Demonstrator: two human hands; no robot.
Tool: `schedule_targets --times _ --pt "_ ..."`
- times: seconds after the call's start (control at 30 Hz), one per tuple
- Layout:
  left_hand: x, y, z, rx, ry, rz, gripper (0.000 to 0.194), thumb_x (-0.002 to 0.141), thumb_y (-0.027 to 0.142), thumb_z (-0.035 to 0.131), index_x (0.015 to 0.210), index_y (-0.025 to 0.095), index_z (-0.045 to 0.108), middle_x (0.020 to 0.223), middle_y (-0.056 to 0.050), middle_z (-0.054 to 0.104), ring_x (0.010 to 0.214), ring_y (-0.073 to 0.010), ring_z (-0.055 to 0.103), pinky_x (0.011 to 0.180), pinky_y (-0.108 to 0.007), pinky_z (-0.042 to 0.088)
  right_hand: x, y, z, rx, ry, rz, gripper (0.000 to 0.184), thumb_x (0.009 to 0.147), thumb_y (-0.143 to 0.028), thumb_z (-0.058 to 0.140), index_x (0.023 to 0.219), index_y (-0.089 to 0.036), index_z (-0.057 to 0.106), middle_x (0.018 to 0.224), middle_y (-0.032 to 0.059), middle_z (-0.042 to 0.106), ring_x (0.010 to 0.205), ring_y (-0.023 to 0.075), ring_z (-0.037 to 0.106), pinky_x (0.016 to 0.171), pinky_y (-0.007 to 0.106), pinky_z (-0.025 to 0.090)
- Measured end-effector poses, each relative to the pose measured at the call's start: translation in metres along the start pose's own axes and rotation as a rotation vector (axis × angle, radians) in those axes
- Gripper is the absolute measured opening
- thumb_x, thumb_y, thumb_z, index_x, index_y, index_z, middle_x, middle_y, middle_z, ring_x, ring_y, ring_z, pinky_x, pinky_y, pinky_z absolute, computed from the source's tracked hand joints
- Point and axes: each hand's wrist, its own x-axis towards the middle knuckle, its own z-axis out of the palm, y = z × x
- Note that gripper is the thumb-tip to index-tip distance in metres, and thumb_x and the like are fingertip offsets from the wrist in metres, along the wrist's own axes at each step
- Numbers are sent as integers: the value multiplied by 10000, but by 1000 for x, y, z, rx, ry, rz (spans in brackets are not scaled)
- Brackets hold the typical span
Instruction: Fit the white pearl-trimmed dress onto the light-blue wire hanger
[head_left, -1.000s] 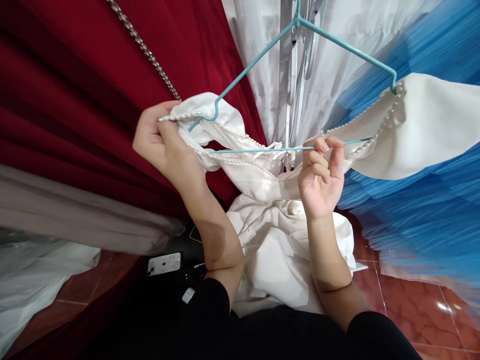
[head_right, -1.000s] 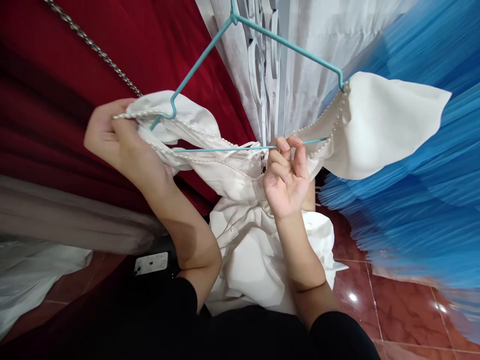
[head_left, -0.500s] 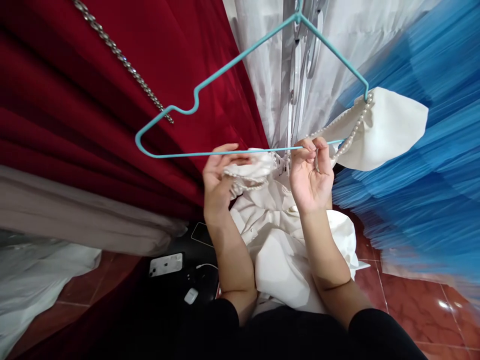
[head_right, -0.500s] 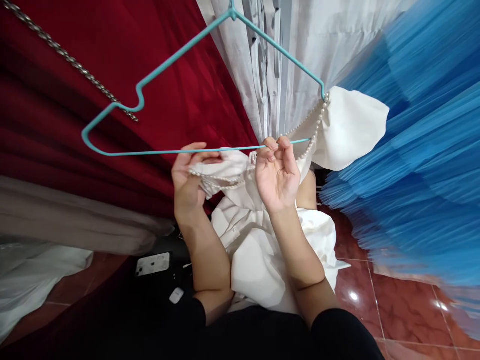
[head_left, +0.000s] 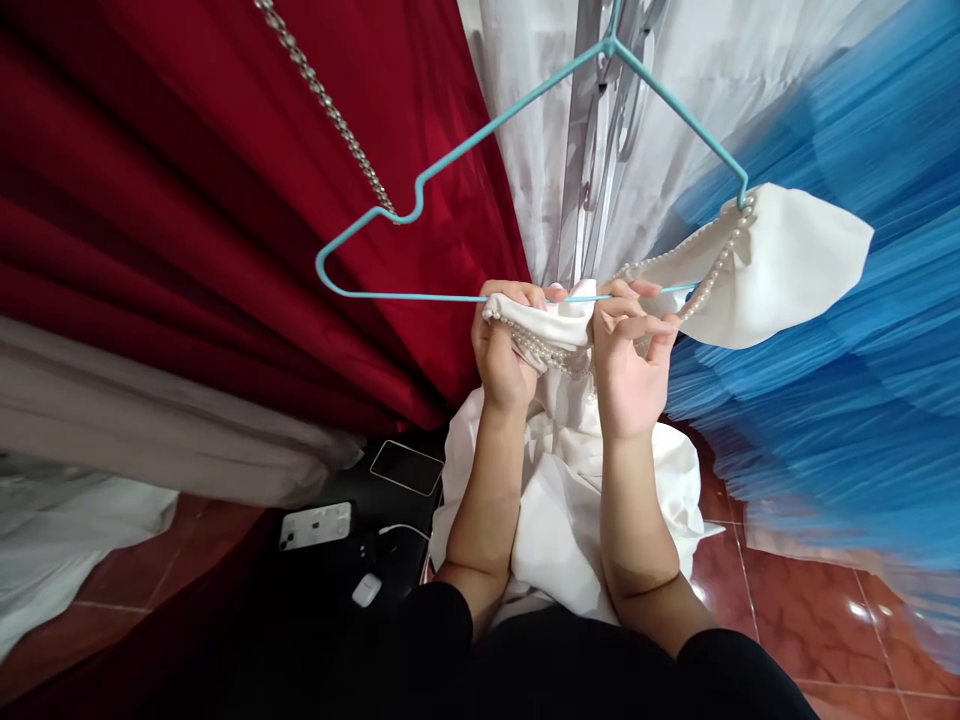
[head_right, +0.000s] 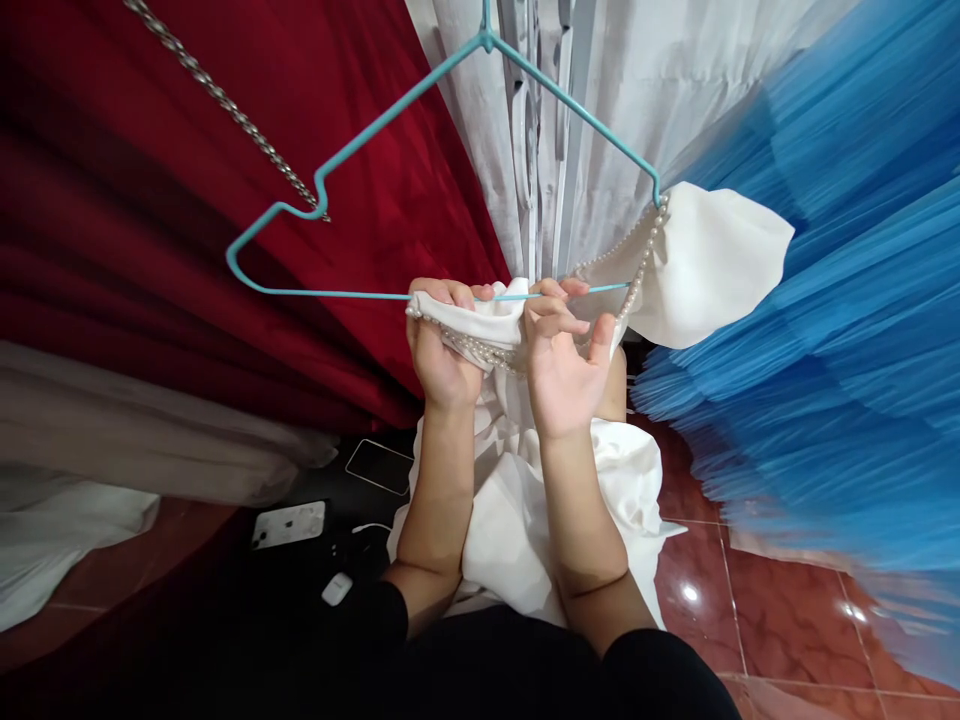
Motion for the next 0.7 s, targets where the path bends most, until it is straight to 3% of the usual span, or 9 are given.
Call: schedule_targets --times 0.1,0.27,0.4,0.47,0.53,0.57,0.63,0.7 --pt "2 -6 0 -36 -2 5 278 969 429 603 809 206 555 769 7 568 857 -159 688 937 -333 562 2 4 5 -24 68 -60 348 809 -383 650 1153 -329 659 976 31 515 857 154 474 743 348 602" --pt "1 -4 2 7 -16 53 250 979 398 582 818 207 568 779 5 582 852 -168 689 945 -355 561 -3 26 22 -405 245 -359 462 930 -493 441 1287 -232 575 1101 86 595 842 140 553 691 312 610" --pt "5 -3 -2 41 26 64 267 959 431 612 814 211 572 769 4 578 823 -168 675 943 -368 568 -16 48 36 -747 478 -525 386 954 -506 405 1122 -201 573 993 61 626 807 114 587 654 262 595" --pt "7 -4 -4 38 30 66 283 956 452 616 810 212 580 761 0 576 811 -171 674 939 -374 571 -20 53 44 -783 451 -543 300 944 -486 447 1015 -223 574 897 35 582 760 124 554 623 275 577" --pt "8 -4 -4 46 29 67 300 954 468 613 804 211 581 756 -3 574 814 -176 678 948 -383 570 -20 56 54 -604 327 -528 184 904 -408 562 978 -245 603 876 31 547 767 142 512 636 302 561" --pt "7 -4 -5 51 29 66 305 956 473 609 804 210 578 758 -3 574 821 -179 682 953 -387 568 -18 56 59 -413 243 -512 140 879 -348 613 984 -257 624 889 38 548 800 154 501 662 317 557" --pt "6 -3 -4 57 23 66 307 960 478 601 814 210 575 762 -3 576 833 -184 690 954 -394 568 -13 59 71 153 40 -453 158 869 -262 625 1023 -288 650 952 62 575 902 184 499 727 351 555" --pt "5 -2 -4 61 17 63 310 966 483 592 821 209 572 765 -2 576 837 -185 696 947 -394 569 -9 61 82 871 -193 -332 193 927 -269 528 1076 -322 638 1036 87 595 1040 218 499 789 394 559"
